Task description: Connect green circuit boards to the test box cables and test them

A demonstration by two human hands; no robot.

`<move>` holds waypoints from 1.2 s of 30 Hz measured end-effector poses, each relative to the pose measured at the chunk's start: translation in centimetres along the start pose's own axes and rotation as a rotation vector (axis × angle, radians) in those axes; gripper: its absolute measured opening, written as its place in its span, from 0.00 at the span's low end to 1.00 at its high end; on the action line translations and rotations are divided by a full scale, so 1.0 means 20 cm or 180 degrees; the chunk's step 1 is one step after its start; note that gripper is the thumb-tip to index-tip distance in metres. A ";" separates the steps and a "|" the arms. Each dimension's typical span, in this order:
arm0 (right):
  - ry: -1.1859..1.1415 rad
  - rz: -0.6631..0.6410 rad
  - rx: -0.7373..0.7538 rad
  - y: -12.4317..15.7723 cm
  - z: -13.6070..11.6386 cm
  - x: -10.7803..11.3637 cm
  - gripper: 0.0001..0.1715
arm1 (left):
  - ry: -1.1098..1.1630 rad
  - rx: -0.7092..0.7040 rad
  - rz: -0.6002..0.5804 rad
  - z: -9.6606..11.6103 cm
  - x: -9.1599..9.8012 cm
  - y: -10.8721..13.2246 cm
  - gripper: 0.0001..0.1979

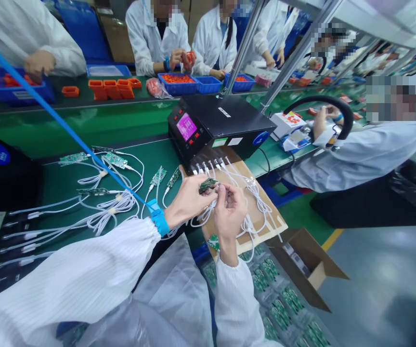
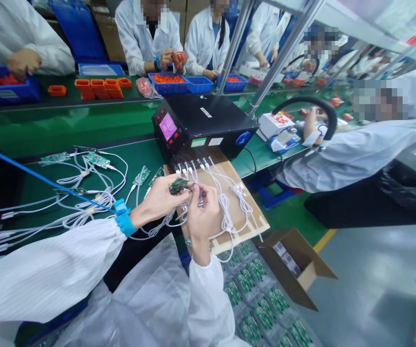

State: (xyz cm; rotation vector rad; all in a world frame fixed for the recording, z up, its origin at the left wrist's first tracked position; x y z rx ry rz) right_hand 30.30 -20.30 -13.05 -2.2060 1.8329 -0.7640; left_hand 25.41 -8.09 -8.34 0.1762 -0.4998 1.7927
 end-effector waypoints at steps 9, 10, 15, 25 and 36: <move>0.0056 -0.0434 0.0012 -0.01 0.04 -0.02 0.15 | -0.0851 -0.0242 -0.0253 -0.10 0.04 -0.03 0.09; 0.0100 -0.0524 0.0011 -0.01 0.04 -0.02 0.16 | -0.0903 -0.0205 -0.0262 -0.13 0.04 -0.04 0.08; 0.0533 -0.0727 0.0165 0.00 0.01 0.08 0.20 | -0.1190 -0.0029 -0.0176 -0.21 0.08 -0.11 0.07; 0.1956 0.0464 -0.0945 0.16 0.54 1.01 0.33 | -0.1259 0.0353 -0.0454 -0.28 0.13 -0.15 0.11; 0.1759 -0.0808 0.0421 0.25 0.52 0.85 0.14 | -0.0496 0.0723 0.0015 -0.08 0.03 -0.13 0.10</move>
Point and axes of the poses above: each hand's wrist, its own y-axis away from the middle knuckle, its own x-axis out of the back of the hand, z = x × y, the point moved 3 cm from there along -y, towards the middle knuckle, and after that the axes turned 8 degrees about -z, right-handed, at the moved point
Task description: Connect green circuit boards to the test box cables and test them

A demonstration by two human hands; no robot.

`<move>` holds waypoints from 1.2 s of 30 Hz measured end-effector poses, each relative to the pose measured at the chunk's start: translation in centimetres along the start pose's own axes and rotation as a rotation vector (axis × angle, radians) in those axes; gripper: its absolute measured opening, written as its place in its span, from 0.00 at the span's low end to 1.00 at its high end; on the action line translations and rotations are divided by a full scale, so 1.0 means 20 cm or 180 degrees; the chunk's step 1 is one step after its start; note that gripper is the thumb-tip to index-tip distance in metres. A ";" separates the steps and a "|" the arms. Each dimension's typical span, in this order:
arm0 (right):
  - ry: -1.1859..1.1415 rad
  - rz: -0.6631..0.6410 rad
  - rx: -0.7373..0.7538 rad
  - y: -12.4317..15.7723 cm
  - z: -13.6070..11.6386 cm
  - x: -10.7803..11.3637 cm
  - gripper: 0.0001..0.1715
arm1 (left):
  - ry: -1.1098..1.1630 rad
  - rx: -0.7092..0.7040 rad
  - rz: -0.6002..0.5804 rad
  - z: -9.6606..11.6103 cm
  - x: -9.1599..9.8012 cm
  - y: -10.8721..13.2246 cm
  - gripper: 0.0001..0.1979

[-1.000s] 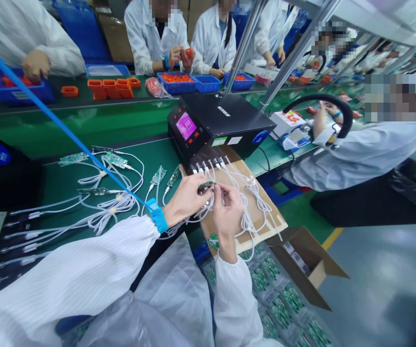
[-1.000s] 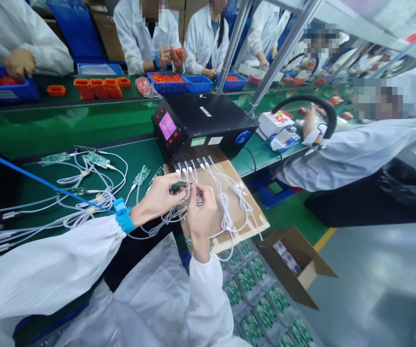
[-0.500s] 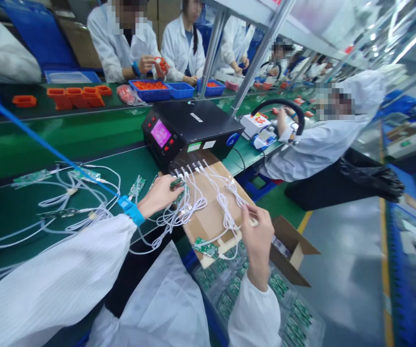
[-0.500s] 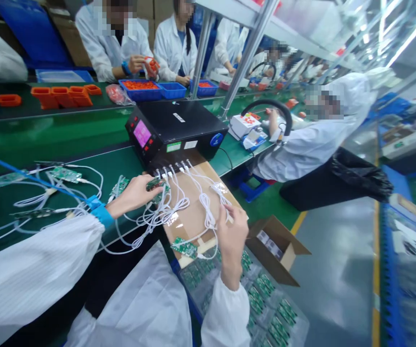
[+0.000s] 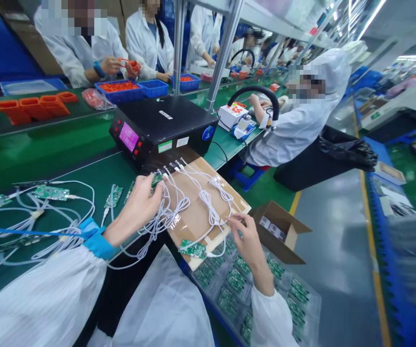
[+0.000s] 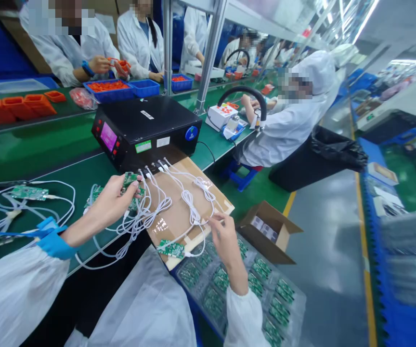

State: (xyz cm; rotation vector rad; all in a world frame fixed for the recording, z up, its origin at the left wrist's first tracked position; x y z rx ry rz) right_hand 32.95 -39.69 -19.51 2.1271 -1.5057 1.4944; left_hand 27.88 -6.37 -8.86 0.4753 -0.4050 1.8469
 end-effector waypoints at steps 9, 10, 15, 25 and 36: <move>-0.0075 0.0073 0.0323 -0.01 -0.10 0.01 0.10 | 0.1867 0.0616 -0.0543 0.30 -0.34 -0.08 0.12; -0.0076 0.0068 0.0337 -0.01 -0.12 0.01 0.10 | 0.1932 0.0644 -0.0567 0.29 -0.37 -0.09 0.13; -0.0038 0.0109 0.0347 -0.03 -0.14 0.00 0.06 | 0.2070 0.0707 -0.0715 0.27 -0.44 -0.11 0.18; -0.0210 -0.0038 0.0466 -0.04 -0.09 -0.01 0.05 | 0.1921 0.1036 -0.0936 0.37 -0.47 -0.10 0.12; -0.1315 0.0530 0.0091 -0.19 -0.10 0.01 0.09 | 0.1755 0.1241 -0.0884 0.36 -0.48 -0.09 0.10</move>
Point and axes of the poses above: each hand's wrist, its own y-axis away from the middle knuckle, its own x-axis out of the back of the hand, z = x × y, the point moved 3 cm from there along -y, towards the middle knuckle, and after that the axes turned 8 degrees about -z, right-handed, at the moved point
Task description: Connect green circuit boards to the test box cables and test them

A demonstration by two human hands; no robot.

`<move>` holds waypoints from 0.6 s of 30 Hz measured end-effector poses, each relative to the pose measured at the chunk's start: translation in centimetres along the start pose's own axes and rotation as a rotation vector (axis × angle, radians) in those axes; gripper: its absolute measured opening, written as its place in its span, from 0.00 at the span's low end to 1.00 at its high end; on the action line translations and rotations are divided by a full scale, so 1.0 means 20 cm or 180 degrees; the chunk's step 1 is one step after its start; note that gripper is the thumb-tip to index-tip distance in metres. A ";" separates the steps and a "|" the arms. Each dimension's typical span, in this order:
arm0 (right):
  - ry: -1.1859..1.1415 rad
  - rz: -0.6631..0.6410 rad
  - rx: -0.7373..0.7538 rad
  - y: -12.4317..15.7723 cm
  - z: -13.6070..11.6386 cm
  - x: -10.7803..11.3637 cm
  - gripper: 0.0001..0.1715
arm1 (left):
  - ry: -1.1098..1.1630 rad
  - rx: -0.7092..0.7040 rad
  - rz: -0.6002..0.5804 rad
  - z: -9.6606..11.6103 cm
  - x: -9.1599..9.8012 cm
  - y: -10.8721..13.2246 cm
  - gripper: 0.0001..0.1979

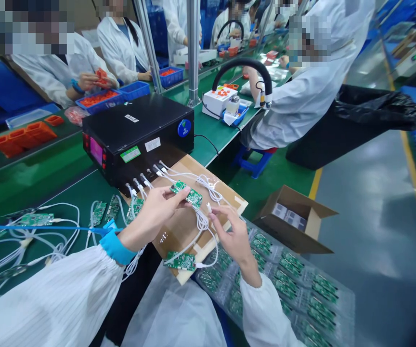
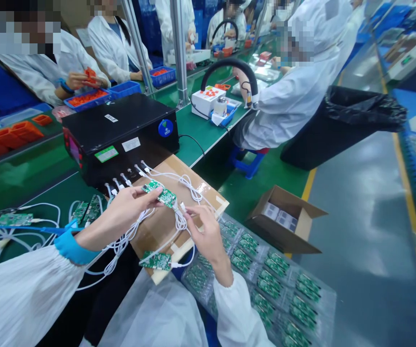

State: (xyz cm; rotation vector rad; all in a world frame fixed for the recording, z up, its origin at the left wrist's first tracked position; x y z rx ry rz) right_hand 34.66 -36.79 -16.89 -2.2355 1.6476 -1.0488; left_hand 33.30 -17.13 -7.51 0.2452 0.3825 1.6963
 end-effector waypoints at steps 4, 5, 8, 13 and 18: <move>-0.0273 0.0176 -0.0039 -0.04 0.00 -0.04 0.06 | 0.0045 0.0088 -0.0039 -0.02 0.01 0.00 0.11; -0.0332 0.0220 -0.0054 -0.04 -0.01 -0.05 0.06 | 0.0052 0.0097 -0.0051 -0.02 0.01 0.00 0.11; -0.0434 0.0327 -0.0059 -0.04 -0.01 -0.05 0.05 | 0.0037 0.0099 -0.0022 -0.03 0.02 -0.01 0.13; -0.0375 0.0344 0.0031 -0.05 -0.03 -0.04 0.07 | -0.0011 0.0154 0.0115 -0.05 0.05 -0.01 0.14; -0.0262 0.0461 0.0201 -0.06 -0.05 -0.04 0.09 | 0.0068 0.0166 0.0089 -0.07 0.06 -0.03 0.16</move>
Point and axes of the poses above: each hand's wrist, its own y-axis away from the middle knuckle, its own x-axis out of the back of the hand, z = x × y, the point moved 3 cm from there along -y, towards the middle knuckle, and after that the axes turned 8 degrees about -z, right-handed, at the moved point
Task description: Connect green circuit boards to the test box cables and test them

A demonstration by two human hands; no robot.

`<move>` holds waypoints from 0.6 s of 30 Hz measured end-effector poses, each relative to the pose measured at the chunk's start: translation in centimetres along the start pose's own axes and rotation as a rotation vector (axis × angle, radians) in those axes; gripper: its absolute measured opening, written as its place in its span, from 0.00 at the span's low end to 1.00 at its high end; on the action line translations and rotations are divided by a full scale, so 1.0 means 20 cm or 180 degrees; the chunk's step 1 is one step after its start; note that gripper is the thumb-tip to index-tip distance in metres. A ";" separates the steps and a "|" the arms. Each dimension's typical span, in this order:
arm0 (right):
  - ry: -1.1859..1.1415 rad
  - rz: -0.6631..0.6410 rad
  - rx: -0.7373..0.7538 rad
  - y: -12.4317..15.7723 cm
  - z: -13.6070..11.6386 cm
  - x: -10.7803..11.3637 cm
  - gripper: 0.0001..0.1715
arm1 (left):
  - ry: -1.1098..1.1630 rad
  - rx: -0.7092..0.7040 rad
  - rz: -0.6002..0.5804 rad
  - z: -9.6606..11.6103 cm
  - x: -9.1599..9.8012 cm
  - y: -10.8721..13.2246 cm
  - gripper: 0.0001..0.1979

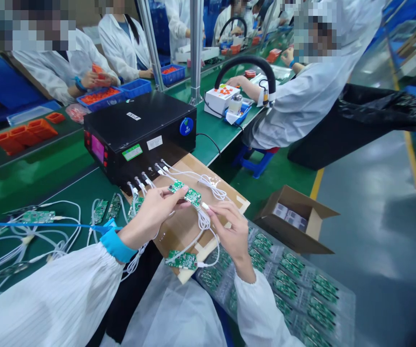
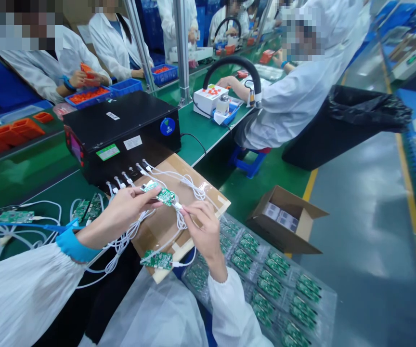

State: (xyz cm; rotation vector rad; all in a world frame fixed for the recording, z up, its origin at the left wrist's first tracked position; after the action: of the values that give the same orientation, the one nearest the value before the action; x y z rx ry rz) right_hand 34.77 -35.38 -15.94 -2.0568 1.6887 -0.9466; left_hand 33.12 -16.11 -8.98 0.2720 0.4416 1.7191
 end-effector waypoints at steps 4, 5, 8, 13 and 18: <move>0.0071 0.0092 0.0038 0.00 -0.01 0.00 0.10 | 0.0025 0.0063 -0.0021 0.01 0.00 0.01 0.15; 0.0073 0.0104 0.0043 0.00 -0.01 0.00 0.09 | 0.0041 0.0066 -0.0024 0.01 0.00 0.01 0.15; 0.0079 0.0109 0.0010 0.00 -0.01 0.00 0.08 | 0.0092 0.0049 -0.0035 0.02 -0.01 0.02 0.14; 0.0066 0.0049 -0.0038 0.00 -0.01 0.00 0.08 | 0.0048 0.0051 -0.0007 0.01 0.00 0.02 0.15; 0.0202 0.0001 -0.0015 -0.01 -0.02 0.00 0.08 | 0.0036 0.0043 0.0025 0.00 0.00 0.02 0.16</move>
State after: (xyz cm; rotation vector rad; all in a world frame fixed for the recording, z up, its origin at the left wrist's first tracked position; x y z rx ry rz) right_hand 34.66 -35.32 -15.63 -2.0497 1.7244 -1.0191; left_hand 32.77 -16.21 -8.75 0.2742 0.4613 1.7266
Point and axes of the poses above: each hand's wrist, its own y-axis away from the middle knuckle, its own x-axis out of the back of the hand, z = x × y, the point moved 3 cm from there along -y, towards the middle knuckle, and after that the axes turned 8 degrees about -z, right-handed, at the moved point
